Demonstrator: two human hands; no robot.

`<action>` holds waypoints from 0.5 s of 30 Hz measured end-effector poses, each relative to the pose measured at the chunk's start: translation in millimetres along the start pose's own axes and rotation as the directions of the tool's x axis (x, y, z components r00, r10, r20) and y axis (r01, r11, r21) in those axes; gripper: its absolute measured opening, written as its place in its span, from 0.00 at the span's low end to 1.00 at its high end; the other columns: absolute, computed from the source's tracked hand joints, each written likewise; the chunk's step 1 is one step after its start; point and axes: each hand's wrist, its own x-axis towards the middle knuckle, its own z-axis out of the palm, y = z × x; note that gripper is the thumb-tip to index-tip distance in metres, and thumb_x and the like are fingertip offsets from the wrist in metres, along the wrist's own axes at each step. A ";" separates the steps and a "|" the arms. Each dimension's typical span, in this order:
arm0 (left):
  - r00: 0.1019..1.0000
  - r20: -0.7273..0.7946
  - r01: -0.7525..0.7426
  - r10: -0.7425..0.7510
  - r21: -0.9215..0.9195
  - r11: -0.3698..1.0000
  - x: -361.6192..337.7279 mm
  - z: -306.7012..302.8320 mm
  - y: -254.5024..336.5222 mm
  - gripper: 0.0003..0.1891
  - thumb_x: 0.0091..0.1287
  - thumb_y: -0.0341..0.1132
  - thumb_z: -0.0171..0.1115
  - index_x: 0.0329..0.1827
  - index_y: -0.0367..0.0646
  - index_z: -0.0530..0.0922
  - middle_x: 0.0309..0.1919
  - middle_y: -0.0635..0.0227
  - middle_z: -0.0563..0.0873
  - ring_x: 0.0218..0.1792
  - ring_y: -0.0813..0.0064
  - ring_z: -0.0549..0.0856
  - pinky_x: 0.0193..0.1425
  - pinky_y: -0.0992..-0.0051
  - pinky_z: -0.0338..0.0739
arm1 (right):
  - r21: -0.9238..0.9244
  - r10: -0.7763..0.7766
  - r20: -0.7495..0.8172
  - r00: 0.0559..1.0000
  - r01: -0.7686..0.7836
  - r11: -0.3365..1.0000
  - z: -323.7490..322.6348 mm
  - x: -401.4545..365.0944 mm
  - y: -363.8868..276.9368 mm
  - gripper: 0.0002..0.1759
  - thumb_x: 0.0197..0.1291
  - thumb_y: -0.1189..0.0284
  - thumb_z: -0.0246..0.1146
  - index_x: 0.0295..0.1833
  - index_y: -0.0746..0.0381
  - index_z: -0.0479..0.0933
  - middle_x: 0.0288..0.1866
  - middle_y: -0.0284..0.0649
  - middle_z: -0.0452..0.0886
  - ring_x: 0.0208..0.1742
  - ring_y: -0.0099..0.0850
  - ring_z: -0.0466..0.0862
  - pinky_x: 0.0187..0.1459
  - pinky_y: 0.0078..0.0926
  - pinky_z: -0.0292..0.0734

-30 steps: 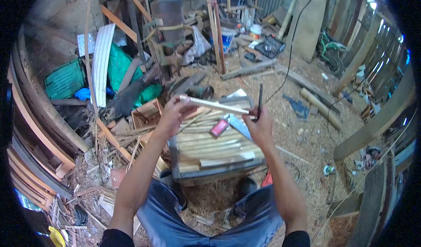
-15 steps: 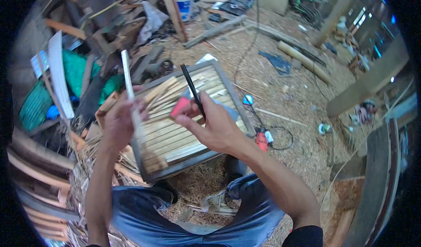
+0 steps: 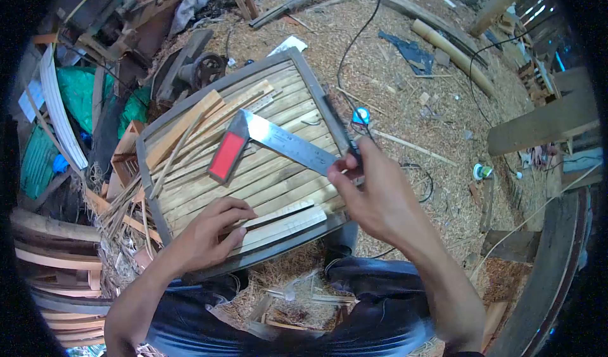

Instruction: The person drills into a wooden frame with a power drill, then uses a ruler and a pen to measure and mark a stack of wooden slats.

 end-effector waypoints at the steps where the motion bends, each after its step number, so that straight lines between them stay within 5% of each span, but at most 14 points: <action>1: 0.999 -0.023 -0.033 0.033 0.020 0.999 1.4 1.1 0.8 0.17 0.67 0.32 0.64 0.59 0.42 0.78 0.52 0.57 0.80 0.55 0.57 0.81 0.61 0.65 0.75 | -0.015 -0.026 0.016 1.000 0.027 1.000 1.5 2.0 -3.2 0.14 0.66 0.69 0.65 0.43 0.67 0.69 0.41 0.49 0.85 0.42 0.43 0.87 0.45 0.39 0.80; 3: 1.000 -0.005 -0.013 0.013 0.017 1.000 3.2 -0.7 2.5 0.18 0.67 0.34 0.65 0.59 0.42 0.78 0.53 0.58 0.80 0.55 0.57 0.81 0.60 0.64 0.76 | -0.032 0.005 0.038 0.999 -0.003 0.999 5.5 5.7 -5.4 0.11 0.64 0.74 0.63 0.44 0.68 0.69 0.42 0.50 0.85 0.45 0.46 0.87 0.45 0.40 0.79; 6: 0.999 0.048 0.003 -0.008 0.090 0.996 3.1 -3.4 13.6 0.22 0.66 0.38 0.67 0.60 0.40 0.76 0.52 0.57 0.79 0.54 0.56 0.81 0.58 0.63 0.76 | -0.100 -0.242 0.186 0.952 0.263 0.960 18.2 11.7 8.1 0.12 0.56 0.84 0.57 0.46 0.69 0.67 0.39 0.52 0.82 0.44 0.52 0.84 0.45 0.43 0.77; 10: 0.993 0.009 -0.117 0.119 0.283 0.952 -2.6 12.3 12.9 0.26 0.63 0.42 0.69 0.60 0.39 0.73 0.49 0.54 0.78 0.50 0.53 0.80 0.53 0.60 0.78 | -0.206 -0.063 0.379 0.923 0.151 0.967 17.4 9.7 5.0 0.15 0.60 0.79 0.63 0.50 0.66 0.68 0.46 0.48 0.83 0.51 0.42 0.85 0.52 0.37 0.78; 13: 0.986 -0.025 -0.150 0.167 0.325 0.934 -6.5 20.0 10.6 0.24 0.61 0.39 0.69 0.56 0.38 0.73 0.47 0.55 0.77 0.49 0.54 0.80 0.50 0.59 0.78 | -0.172 -0.152 0.387 0.909 0.233 0.957 14.5 7.8 10.3 0.15 0.55 0.83 0.57 0.49 0.68 0.66 0.41 0.54 0.82 0.47 0.54 0.83 0.46 0.45 0.76; 15: 0.976 -0.050 -0.181 0.214 0.368 0.912 -7.7 23.7 8.2 0.22 0.60 0.37 0.68 0.53 0.37 0.72 0.45 0.57 0.76 0.49 0.56 0.79 0.49 0.59 0.78 | -0.172 -0.175 0.401 0.899 0.262 0.950 11.2 7.9 8.4 0.15 0.56 0.81 0.58 0.49 0.67 0.66 0.43 0.53 0.83 0.48 0.52 0.84 0.48 0.43 0.77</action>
